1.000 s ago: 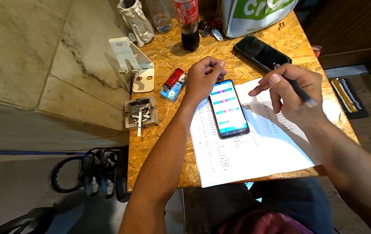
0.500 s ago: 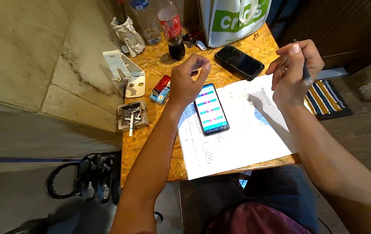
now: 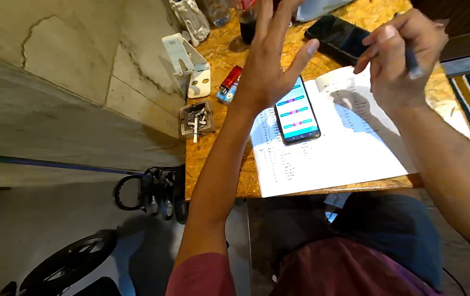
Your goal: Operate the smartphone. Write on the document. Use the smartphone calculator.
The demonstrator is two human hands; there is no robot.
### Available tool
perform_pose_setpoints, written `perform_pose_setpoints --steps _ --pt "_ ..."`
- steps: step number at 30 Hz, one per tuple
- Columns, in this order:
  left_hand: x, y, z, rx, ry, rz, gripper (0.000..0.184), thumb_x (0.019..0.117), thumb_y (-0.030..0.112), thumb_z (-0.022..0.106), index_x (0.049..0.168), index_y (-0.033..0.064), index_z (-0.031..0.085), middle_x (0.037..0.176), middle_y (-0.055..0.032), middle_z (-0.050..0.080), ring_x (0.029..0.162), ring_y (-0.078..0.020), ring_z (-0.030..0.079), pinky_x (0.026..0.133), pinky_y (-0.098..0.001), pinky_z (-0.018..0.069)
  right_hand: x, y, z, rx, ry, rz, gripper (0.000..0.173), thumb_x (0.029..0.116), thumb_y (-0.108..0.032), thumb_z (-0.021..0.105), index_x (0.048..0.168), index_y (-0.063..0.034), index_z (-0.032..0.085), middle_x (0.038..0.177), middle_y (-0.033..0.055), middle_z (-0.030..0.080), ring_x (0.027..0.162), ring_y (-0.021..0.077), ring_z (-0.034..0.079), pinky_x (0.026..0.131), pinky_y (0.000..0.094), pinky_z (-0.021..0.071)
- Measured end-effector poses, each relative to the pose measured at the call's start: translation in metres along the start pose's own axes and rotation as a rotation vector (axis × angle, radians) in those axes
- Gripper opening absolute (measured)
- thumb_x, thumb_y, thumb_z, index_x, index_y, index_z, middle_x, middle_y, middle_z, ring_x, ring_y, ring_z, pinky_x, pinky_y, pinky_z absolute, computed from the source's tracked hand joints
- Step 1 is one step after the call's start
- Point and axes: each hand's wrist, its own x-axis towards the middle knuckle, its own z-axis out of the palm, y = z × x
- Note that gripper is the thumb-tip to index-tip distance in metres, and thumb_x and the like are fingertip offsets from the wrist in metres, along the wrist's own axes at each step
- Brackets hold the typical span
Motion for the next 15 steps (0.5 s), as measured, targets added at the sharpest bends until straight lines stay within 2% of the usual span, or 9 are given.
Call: perform_pose_setpoints --steps 1,2,3,4,6,7,11,13,15 --pt "0.000 -0.001 0.002 0.039 -0.023 0.027 0.059 0.0989 0.044 0.059 0.147 0.0109 0.054 0.162 -0.0238 0.033 0.151 -0.0338 0.033 0.123 -0.0538 0.0260 -0.001 0.000 0.002 -0.005 -0.029 -0.002 0.028 0.1089 -0.020 0.041 0.103 -0.0028 0.062 0.082 -0.0036 0.066 0.069 0.0070 0.066 0.065 0.0291 0.0593" --pt "0.000 -0.002 0.005 0.108 -0.038 0.052 0.062 0.0978 0.050 0.058 0.148 0.0132 0.054 0.162 -0.0214 0.035 0.154 -0.0358 0.027 0.125 -0.0635 0.0083 -0.003 0.001 0.005 -0.008 -0.057 -0.010 0.028 0.1087 -0.020 0.042 0.101 -0.0026 0.062 0.081 -0.0032 0.066 0.069 0.0070 0.066 0.065 0.0286 0.0589" --pt "0.000 -0.003 0.008 0.173 -0.038 0.075 0.064 0.0962 0.054 0.058 0.147 0.0153 0.055 0.162 -0.0180 0.037 0.154 -0.0351 0.026 0.123 -0.0691 -0.0008 -0.005 0.002 0.007 -0.008 -0.089 -0.016 0.028 0.1086 -0.021 0.043 0.101 -0.0020 0.062 0.081 -0.0019 0.066 0.069 0.0078 0.066 0.065 0.0291 0.0589" --pt "0.000 -0.005 0.011 0.213 -0.035 0.088 0.063 0.0954 0.056 0.058 0.145 0.0167 0.057 0.163 -0.0143 0.038 0.155 -0.0320 0.026 0.123 -0.0704 -0.0037 -0.006 0.003 0.008 -0.009 -0.120 -0.020 0.029 0.1084 -0.022 0.044 0.100 -0.0017 0.063 0.080 -0.0009 0.066 0.069 0.0084 0.066 0.065 0.0299 0.0589" --pt "-0.001 -0.010 0.015 0.216 -0.038 0.099 0.055 0.0973 0.053 0.059 0.140 0.0179 0.062 0.164 -0.0099 0.038 0.155 -0.0258 0.027 0.125 -0.0657 0.0005 -0.009 0.002 0.012 -0.025 -0.166 -0.014 0.031 0.1086 -0.023 0.044 0.100 -0.0012 0.063 0.080 0.0009 0.067 0.069 0.0097 0.066 0.065 0.0308 0.0585" --pt "-0.001 -0.013 0.016 0.201 -0.030 0.107 0.049 0.0983 0.049 0.059 0.135 0.0175 0.065 0.160 -0.0080 0.044 0.154 -0.0234 0.031 0.126 -0.0639 0.0054 -0.009 0.000 0.013 -0.036 -0.175 -0.010 0.031 0.1086 -0.023 0.044 0.100 -0.0013 0.064 0.080 0.0006 0.067 0.068 0.0093 0.066 0.065 0.0303 0.0582" --pt "-0.002 -0.025 0.018 0.156 -0.029 0.114 0.035 0.1019 0.039 0.058 0.122 0.0135 0.072 0.131 0.0005 0.070 0.133 -0.0143 0.058 0.126 -0.0624 0.0140 -0.010 -0.002 0.013 -0.041 -0.189 -0.014 0.031 0.1087 -0.023 0.044 0.099 -0.0017 0.064 0.079 0.0002 0.066 0.067 0.0085 0.065 0.063 0.0295 0.0575" --pt "-0.003 -0.028 0.019 0.154 -0.038 0.108 0.032 0.1022 0.036 0.058 0.119 0.0131 0.073 0.119 0.0023 0.074 0.122 -0.0124 0.065 0.125 -0.0627 0.0156 -0.009 -0.002 0.013 -0.031 -0.193 -0.015 0.030 0.1087 -0.023 0.045 0.099 -0.0018 0.064 0.080 -0.0002 0.066 0.068 0.0084 0.065 0.064 0.0295 0.0578" --pt "-0.003 -0.029 0.018 0.131 -0.043 0.096 0.031 0.1019 0.035 0.059 0.117 0.0126 0.074 0.114 0.0021 0.076 0.117 -0.0122 0.068 0.124 -0.0594 0.0232 -0.009 -0.001 0.012 -0.031 -0.202 -0.017 0.030 0.1087 -0.023 0.045 0.100 -0.0017 0.064 0.081 0.0001 0.066 0.068 0.0084 0.065 0.064 0.0296 0.0578"
